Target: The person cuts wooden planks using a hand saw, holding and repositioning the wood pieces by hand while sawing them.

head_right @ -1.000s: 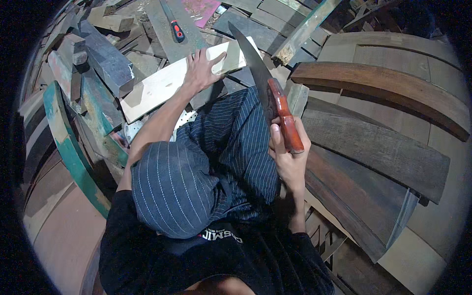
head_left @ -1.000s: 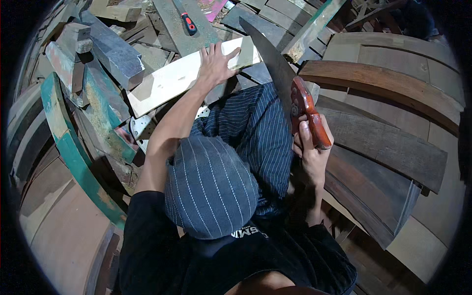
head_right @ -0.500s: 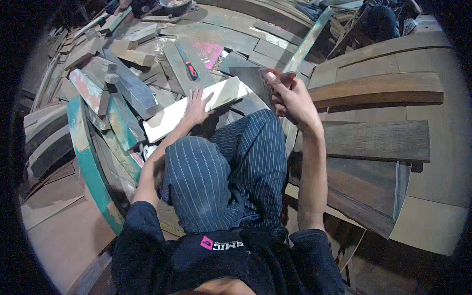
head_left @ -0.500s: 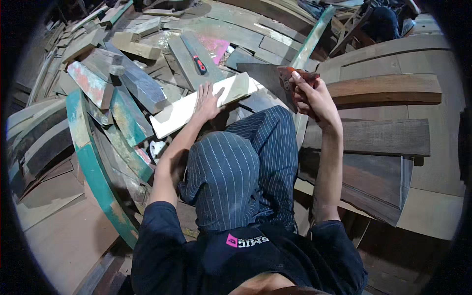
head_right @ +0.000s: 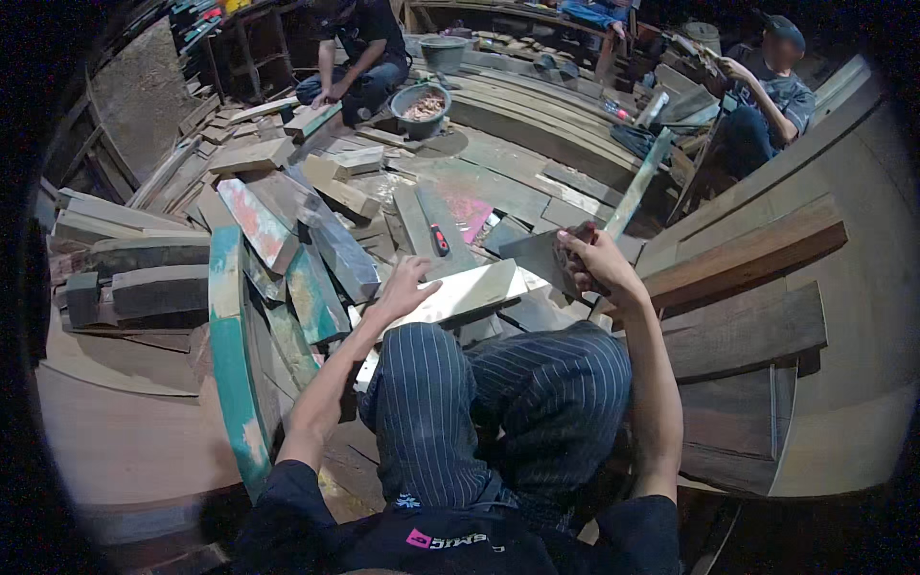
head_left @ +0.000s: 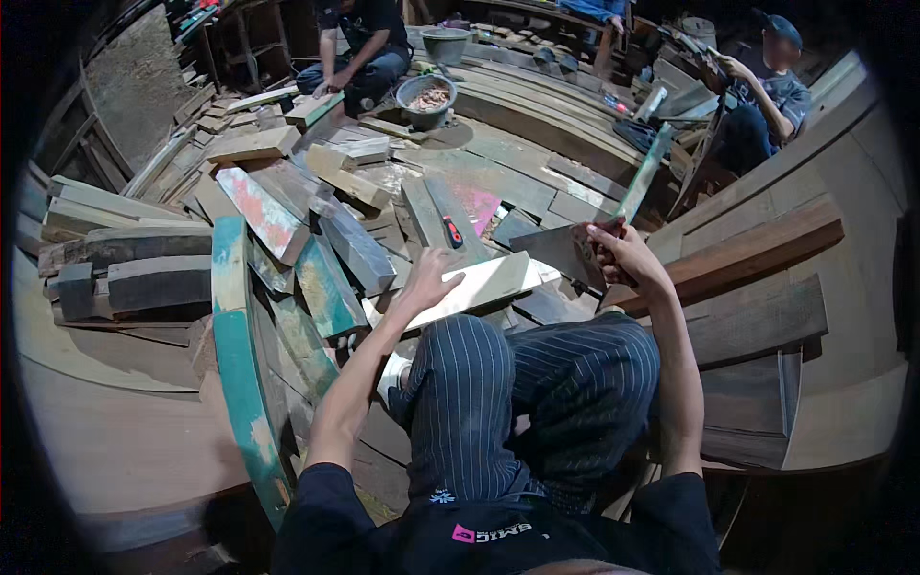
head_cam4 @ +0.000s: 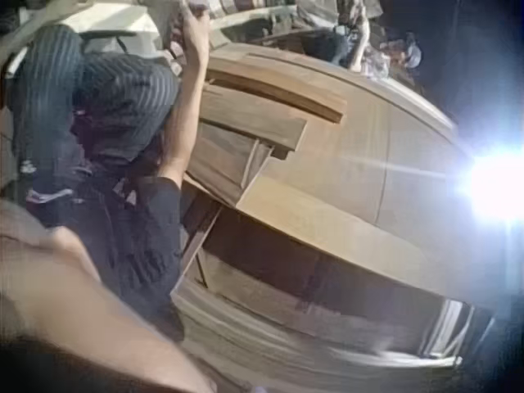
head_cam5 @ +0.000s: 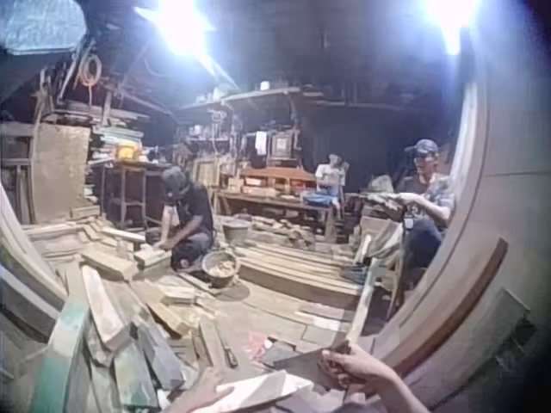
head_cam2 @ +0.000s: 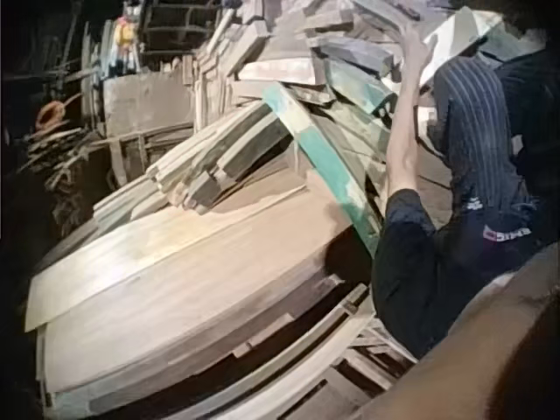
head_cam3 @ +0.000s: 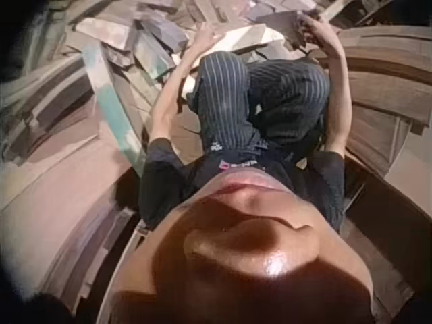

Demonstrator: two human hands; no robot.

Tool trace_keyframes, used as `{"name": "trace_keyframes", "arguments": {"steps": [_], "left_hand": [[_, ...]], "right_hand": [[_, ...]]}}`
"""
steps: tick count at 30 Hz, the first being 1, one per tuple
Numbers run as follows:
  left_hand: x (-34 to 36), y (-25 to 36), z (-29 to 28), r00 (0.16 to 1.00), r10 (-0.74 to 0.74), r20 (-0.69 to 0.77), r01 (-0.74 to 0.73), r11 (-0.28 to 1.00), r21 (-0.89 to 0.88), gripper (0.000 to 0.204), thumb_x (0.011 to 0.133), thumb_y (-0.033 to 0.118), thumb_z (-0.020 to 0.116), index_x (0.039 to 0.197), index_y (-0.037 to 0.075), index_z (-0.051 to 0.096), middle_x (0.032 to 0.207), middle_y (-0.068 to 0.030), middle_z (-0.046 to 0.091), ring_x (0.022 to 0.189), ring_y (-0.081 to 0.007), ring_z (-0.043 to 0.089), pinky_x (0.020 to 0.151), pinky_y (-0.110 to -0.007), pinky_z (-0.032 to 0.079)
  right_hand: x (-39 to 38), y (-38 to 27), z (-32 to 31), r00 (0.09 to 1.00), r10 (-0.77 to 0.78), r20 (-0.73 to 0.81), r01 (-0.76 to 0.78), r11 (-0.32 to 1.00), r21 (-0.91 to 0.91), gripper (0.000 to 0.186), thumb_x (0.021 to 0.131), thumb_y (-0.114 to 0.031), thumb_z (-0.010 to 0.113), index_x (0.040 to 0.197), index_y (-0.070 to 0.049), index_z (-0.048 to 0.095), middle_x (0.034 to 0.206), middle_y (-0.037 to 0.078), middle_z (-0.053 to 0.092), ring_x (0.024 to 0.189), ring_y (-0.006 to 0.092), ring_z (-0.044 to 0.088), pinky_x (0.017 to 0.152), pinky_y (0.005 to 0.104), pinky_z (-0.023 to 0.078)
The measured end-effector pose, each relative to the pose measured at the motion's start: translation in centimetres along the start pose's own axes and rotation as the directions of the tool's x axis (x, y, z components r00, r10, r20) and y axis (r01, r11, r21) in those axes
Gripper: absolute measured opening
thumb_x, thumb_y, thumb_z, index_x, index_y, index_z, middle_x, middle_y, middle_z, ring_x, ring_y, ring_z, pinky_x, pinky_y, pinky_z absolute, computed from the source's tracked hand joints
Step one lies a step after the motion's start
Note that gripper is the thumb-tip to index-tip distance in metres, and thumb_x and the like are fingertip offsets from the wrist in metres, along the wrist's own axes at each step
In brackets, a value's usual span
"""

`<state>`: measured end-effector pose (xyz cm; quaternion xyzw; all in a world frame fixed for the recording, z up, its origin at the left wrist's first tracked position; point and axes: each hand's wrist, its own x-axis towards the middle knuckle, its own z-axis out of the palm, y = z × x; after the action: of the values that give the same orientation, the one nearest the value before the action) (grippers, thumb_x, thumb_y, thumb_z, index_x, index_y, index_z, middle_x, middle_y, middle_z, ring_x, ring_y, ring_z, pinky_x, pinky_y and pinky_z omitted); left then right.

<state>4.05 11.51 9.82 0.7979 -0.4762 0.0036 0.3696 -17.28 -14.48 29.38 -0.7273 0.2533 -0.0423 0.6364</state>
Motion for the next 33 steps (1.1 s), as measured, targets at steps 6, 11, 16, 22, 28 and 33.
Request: {"name": "trace_keyframes", "arguments": {"steps": [6,11,16,22,28,33], "left_hand": [[-5.3,4.5,6.4,0.799,0.105,0.592,0.222,0.863,-0.454,0.042,0.091,0.045,0.065,0.097,0.004,0.073,0.081,-0.0113,0.070,0.077,-0.0217,0.065,0.074,-0.035,0.051],[-4.9,3.7,7.5,0.584,0.269,0.766,0.280,0.819,-0.501,0.035,0.092,0.035,0.066,0.097,0.002,0.073,0.084,-0.0098,0.072,0.081,-0.0165,0.064,0.078,-0.032,0.049],[-5.6,7.3,5.5,0.923,-0.079,0.378,0.274,0.823,-0.497,0.028,0.088,0.027,0.071,0.084,0.000,0.072,0.073,-0.0104,0.069,0.072,-0.0140,0.063,0.067,-0.034,0.047],[-6.0,7.9,5.9,0.979,-0.172,-0.110,0.129,0.937,-0.325,0.025,0.086,0.025,0.071,0.085,0.000,0.068,0.075,-0.0221,0.065,0.074,-0.0345,0.065,0.067,-0.041,0.048],[-7.8,6.7,8.3,0.998,0.057,0.019,-0.048,0.941,-0.335,0.024,0.087,0.023,0.070,0.084,-0.001,0.067,0.075,-0.0224,0.064,0.074,-0.0372,0.065,0.066,-0.042,0.048],[-9.0,6.0,10.2,0.984,0.170,0.056,-0.138,0.920,-0.368,0.023,0.087,0.022,0.069,0.084,-0.001,0.066,0.075,-0.0227,0.063,0.074,-0.0394,0.064,0.066,-0.043,0.048]], "right_hand": [[-0.8,0.7,0.6,0.999,0.012,-0.029,-0.011,0.999,0.045,0.026,0.099,-0.024,0.058,0.116,-0.004,0.059,0.066,-0.007,0.041,0.048,0.0031,0.036,0.040,0.0212,0.030],[-1.1,1.8,0.8,1.000,0.017,-0.014,-0.016,0.997,0.075,0.024,0.098,-0.023,0.060,0.113,-0.004,0.060,0.066,-0.005,0.045,0.050,0.0047,0.040,0.041,0.0223,0.031],[-0.4,2.4,0.6,0.999,0.031,-0.036,-0.030,0.998,0.050,0.025,0.098,-0.025,0.061,0.111,-0.004,0.062,0.065,-0.005,0.046,0.048,0.0051,0.040,0.041,0.0234,0.031],[-1.1,1.2,0.7,0.998,-0.061,0.003,0.061,0.996,-0.059,0.029,0.098,-0.024,0.060,0.113,0.000,0.061,0.068,-0.004,0.048,0.050,0.0053,0.041,0.042,0.0228,0.036],[-1.7,1.7,0.5,0.999,-0.054,0.000,0.054,0.998,-0.011,0.032,0.100,-0.023,0.057,0.122,0.001,0.058,0.067,-0.004,0.045,0.050,0.0046,0.043,0.042,0.0221,0.036],[-2.1,2.4,0.0,1.000,-0.008,-0.010,0.008,1.000,-0.020,0.040,0.100,-0.028,0.058,0.130,-0.003,0.055,0.067,-0.005,0.044,0.050,0.0044,0.041,0.042,0.0221,0.035]]}}
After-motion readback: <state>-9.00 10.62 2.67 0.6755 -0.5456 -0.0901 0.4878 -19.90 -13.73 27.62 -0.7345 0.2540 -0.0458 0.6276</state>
